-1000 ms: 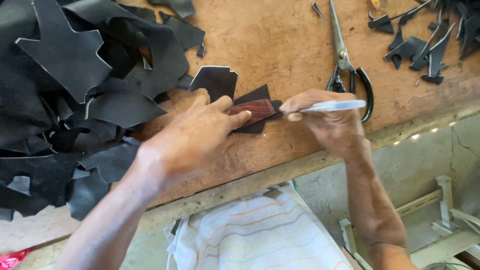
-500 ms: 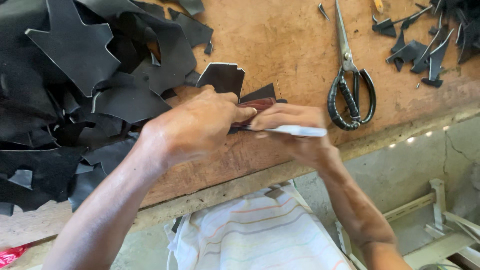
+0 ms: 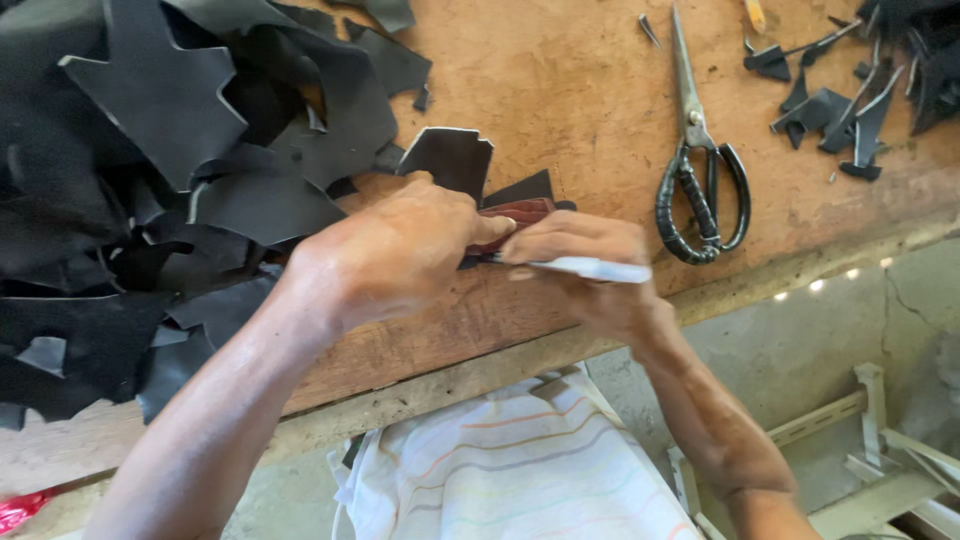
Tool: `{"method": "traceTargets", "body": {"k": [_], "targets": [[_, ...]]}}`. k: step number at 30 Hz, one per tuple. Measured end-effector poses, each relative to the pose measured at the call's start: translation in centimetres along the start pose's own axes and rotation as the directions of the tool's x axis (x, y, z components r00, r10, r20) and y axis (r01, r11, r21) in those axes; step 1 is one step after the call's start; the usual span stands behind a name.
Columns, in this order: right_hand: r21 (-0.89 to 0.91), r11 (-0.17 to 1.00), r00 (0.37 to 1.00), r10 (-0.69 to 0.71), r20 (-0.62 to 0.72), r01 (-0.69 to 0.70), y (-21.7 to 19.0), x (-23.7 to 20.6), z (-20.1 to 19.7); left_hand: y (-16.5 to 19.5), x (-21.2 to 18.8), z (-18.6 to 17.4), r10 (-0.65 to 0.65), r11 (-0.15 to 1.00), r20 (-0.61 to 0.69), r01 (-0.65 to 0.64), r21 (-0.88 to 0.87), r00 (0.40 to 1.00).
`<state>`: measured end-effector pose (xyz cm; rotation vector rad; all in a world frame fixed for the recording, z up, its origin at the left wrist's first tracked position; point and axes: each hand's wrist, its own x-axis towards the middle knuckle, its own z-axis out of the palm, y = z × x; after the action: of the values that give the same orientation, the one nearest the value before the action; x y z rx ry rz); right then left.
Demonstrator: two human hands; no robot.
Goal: The person uses a pattern to mark a piece of black leather with a white pen, then cuts the leather with shears to match the pattern. The person handles the leather pieces and tools on a wooden workbench.
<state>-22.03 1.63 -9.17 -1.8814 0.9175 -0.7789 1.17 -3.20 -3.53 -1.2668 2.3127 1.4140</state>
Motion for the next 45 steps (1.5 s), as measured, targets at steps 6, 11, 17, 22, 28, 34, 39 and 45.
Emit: {"method": "traceTargets", "body": {"k": [6,11,17,22,28,34,39,45], "targets": [[0.046,0.993,0.994,0.108,-0.003,-0.107,0.7,-0.4,-2.4,0.3,0.2,-0.2,0.0,1.0,-0.032,-0.001,-0.004,1.0],[-0.003,0.986,0.985,0.168,-0.049,-0.168,1.7,-1.5,-4.6,0.3,0.7,-0.1,-0.079,0.997,0.016,0.079,-0.022,0.997],[-0.02,0.987,0.986,0.159,-0.041,-0.159,2.3,-1.5,-5.4,0.5,0.9,-0.2,-0.069,0.997,0.0,0.069,-0.047,0.998],[-0.051,0.988,0.989,0.143,-0.023,-0.144,2.7,-1.6,-5.6,0.4,0.9,-0.2,-0.12,0.992,0.031,0.121,-0.029,0.992],[0.029,0.999,1.0,0.024,0.02,-0.024,2.7,-1.0,-3.9,0.0,0.6,-0.3,-0.119,0.992,0.038,0.12,-0.029,0.992],[-0.096,0.994,0.998,-0.041,0.042,0.044,0.6,0.1,0.6,-0.9,-0.2,-0.2,-0.073,0.996,0.078,0.077,-0.054,0.994],[-0.052,0.998,0.999,0.025,0.023,-0.024,-0.3,0.6,1.7,-2.2,-0.9,0.3,-0.01,0.995,-0.052,0.005,-0.096,0.999],[0.05,0.997,0.998,0.057,-0.035,-0.056,-0.2,0.1,3.3,-3.5,-0.9,1.0,0.112,0.99,-0.065,-0.116,-0.074,0.992]]}}
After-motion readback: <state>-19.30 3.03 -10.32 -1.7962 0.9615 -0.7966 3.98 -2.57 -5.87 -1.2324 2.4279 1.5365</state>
